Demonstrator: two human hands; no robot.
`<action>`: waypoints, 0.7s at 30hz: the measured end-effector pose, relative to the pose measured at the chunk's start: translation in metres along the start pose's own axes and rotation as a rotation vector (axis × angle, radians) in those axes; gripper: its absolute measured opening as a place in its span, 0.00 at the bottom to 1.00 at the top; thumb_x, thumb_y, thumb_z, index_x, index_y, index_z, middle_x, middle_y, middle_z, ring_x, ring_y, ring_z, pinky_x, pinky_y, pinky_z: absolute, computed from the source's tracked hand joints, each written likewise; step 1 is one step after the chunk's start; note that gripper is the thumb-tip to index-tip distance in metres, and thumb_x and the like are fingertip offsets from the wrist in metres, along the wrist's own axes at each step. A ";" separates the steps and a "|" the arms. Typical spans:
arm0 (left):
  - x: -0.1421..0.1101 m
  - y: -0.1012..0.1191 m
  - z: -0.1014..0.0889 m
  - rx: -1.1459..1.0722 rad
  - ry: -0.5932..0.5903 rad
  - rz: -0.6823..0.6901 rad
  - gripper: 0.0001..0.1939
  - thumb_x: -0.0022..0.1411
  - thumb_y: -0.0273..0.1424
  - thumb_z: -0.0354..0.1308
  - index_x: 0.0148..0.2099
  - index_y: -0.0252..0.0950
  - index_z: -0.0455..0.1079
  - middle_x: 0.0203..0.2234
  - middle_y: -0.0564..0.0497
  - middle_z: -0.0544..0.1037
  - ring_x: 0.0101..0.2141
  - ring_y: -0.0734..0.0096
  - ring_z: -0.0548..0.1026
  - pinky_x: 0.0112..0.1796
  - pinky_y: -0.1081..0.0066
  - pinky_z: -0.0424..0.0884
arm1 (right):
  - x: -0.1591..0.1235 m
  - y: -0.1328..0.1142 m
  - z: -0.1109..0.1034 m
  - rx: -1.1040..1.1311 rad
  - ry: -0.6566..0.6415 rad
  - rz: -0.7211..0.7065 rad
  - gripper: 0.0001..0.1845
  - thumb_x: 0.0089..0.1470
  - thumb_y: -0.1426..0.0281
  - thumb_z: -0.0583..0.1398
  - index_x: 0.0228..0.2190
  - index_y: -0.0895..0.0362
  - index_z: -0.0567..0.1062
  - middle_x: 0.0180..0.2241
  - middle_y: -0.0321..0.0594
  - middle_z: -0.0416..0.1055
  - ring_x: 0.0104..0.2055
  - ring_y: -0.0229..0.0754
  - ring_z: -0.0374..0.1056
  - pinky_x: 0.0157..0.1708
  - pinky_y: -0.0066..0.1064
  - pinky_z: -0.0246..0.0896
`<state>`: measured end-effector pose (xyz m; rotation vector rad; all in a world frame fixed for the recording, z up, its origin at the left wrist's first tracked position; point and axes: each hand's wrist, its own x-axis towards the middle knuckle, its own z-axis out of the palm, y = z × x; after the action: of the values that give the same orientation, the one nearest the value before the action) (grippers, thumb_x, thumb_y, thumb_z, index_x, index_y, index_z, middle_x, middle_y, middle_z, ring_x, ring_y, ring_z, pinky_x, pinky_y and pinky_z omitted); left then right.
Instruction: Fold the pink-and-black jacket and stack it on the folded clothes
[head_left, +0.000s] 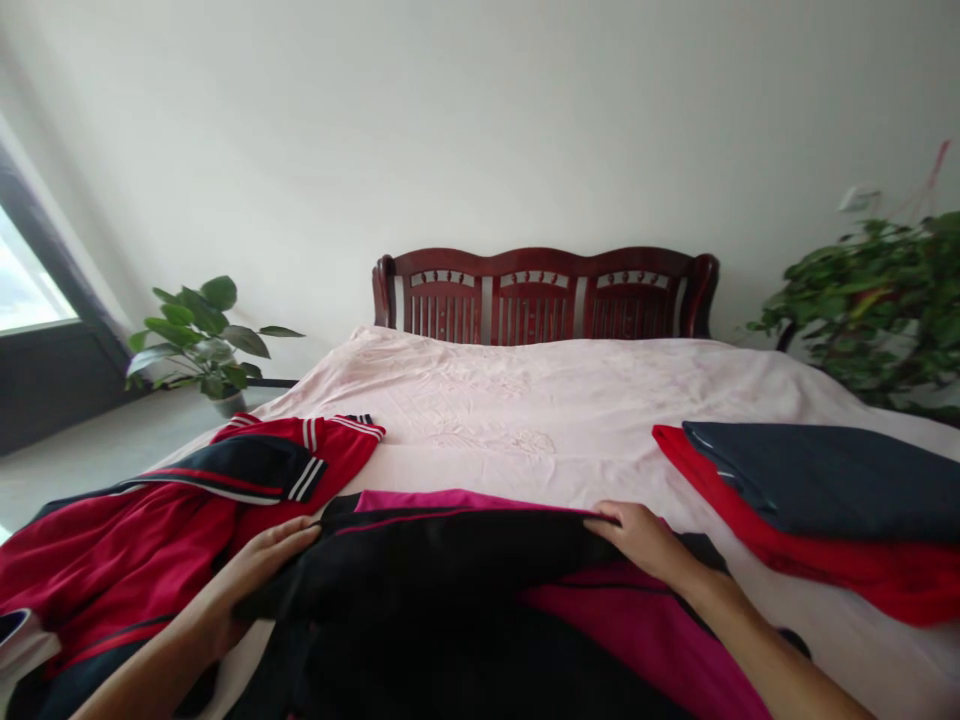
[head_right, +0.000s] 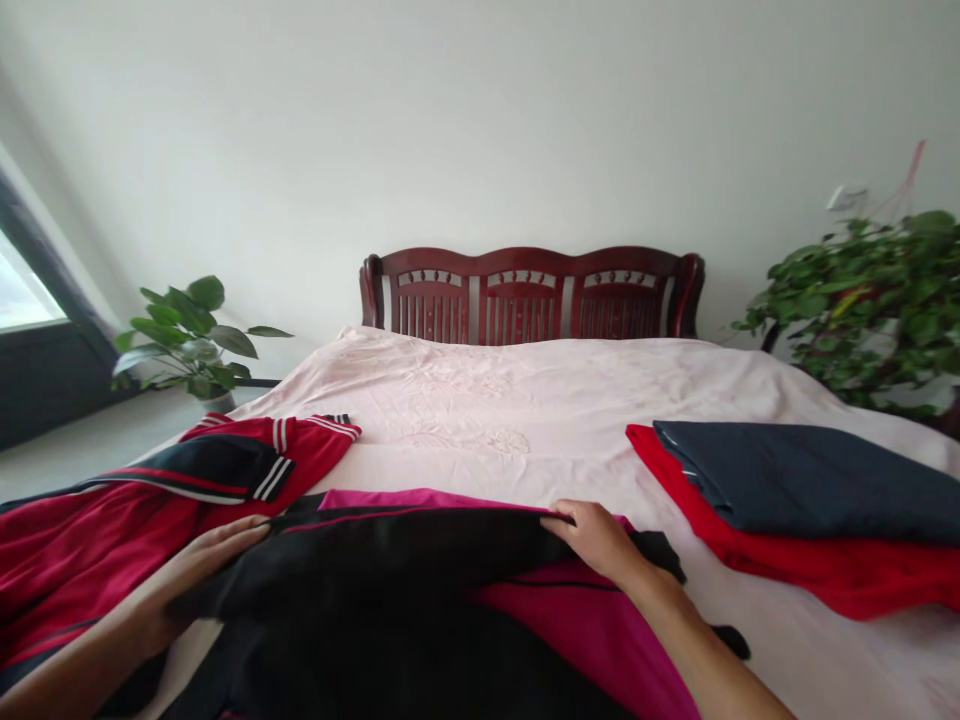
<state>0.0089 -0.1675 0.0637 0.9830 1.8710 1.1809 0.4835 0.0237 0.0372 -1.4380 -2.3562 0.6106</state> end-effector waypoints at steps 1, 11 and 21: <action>0.013 -0.002 0.004 -0.072 -0.028 -0.060 0.21 0.53 0.50 0.62 0.42 0.41 0.77 0.36 0.48 0.82 0.40 0.56 0.80 0.40 0.61 0.78 | 0.006 0.000 0.000 -0.086 0.022 0.030 0.18 0.57 0.54 0.56 0.26 0.53 0.76 0.28 0.39 0.77 0.34 0.46 0.72 0.33 0.32 0.59; 0.034 -0.019 0.013 -0.129 -0.044 -0.046 0.37 0.44 0.47 0.72 0.54 0.37 0.70 0.36 0.49 0.81 0.34 0.63 0.80 0.33 0.71 0.75 | 0.019 0.042 0.007 -0.023 0.022 0.046 0.17 0.58 0.58 0.54 0.30 0.53 0.78 0.32 0.39 0.78 0.36 0.43 0.71 0.35 0.30 0.58; 0.084 -0.006 0.006 0.001 0.072 -0.202 0.37 0.52 0.60 0.56 0.49 0.35 0.75 0.31 0.47 0.79 0.28 0.67 0.75 0.26 0.72 0.71 | 0.024 0.047 0.014 -0.171 0.067 0.151 0.19 0.59 0.54 0.52 0.29 0.52 0.76 0.33 0.39 0.78 0.37 0.46 0.72 0.34 0.31 0.55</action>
<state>-0.0259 -0.0936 0.0427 0.7402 1.9756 1.1071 0.5019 0.0609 0.0026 -1.6947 -2.3107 0.3987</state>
